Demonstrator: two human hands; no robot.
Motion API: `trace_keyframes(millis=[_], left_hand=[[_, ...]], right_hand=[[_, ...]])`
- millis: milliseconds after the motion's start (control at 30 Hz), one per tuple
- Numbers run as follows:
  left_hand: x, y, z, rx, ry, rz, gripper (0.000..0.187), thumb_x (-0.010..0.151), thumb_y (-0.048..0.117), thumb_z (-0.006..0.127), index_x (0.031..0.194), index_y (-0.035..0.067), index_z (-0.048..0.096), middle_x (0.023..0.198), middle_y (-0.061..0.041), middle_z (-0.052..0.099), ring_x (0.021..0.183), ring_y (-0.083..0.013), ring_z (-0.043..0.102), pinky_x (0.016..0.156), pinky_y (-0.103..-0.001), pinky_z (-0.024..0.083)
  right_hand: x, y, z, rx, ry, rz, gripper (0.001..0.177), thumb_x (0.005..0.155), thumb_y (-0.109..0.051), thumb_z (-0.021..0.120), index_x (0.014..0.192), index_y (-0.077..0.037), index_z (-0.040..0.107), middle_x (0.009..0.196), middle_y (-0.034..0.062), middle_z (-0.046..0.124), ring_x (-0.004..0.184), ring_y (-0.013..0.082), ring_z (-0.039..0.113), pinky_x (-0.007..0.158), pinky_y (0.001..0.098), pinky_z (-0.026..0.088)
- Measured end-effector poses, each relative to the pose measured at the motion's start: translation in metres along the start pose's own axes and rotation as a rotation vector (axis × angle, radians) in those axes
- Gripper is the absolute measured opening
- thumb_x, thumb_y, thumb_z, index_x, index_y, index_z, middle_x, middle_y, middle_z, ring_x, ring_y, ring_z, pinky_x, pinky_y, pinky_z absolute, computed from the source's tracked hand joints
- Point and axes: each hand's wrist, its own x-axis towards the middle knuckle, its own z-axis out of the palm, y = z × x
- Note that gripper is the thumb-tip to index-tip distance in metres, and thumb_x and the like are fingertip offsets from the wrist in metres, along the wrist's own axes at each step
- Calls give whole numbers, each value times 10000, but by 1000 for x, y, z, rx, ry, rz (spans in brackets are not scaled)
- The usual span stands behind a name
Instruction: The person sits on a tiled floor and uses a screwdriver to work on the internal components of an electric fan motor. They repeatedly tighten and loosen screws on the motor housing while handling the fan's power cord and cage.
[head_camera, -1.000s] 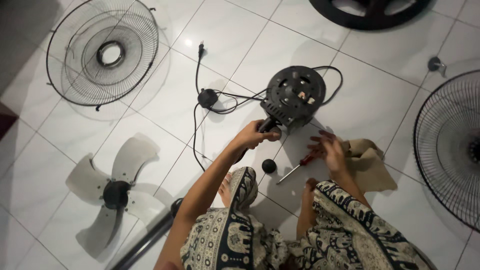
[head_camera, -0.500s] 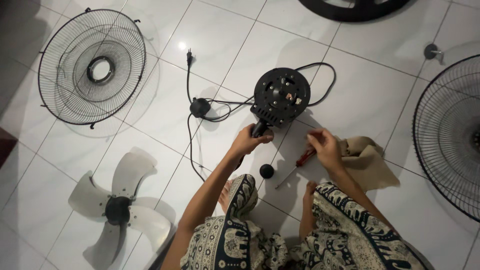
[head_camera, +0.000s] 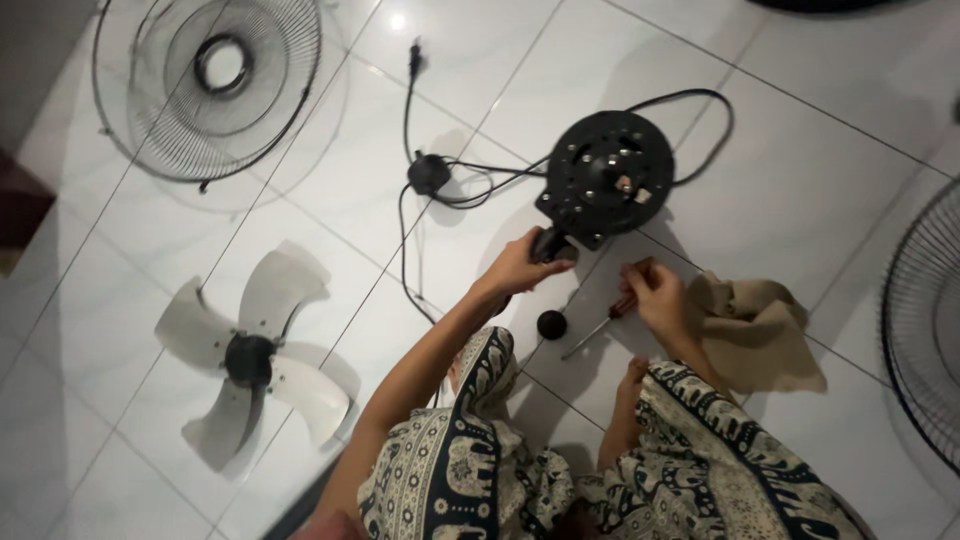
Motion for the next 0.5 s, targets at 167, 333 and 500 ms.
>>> trace_keyframes(millis=[167,333,500], left_hand=[[-20,-28,-28,124,84,403,789,906,568,736,1432,23,516,1073,-209,677,923,-310,677,802,-486,563],[-37,-97,-63,-177,405,-2,416,1036,339,542,1216,21,739,1218,-146,723,902,-315,678,783,-445,572],[-84,-159,-100,253,747,244,584,793,-63,519,1309,108,733,1487,-189,575,1279,-368,524,1008,-427,523]], right_hand=[[-16,-6,25,-37,-7,154,340,1039,-257,674,878,40,631,710,104,622,518,167,549,482,314,437],[-19,-23,26,30,-31,126,269,981,-294,685,974,-25,673,777,40,691,597,95,624,517,267,511],[-24,-29,40,-145,-114,176,302,1042,-261,662,945,22,702,754,86,660,607,140,564,528,309,457]])
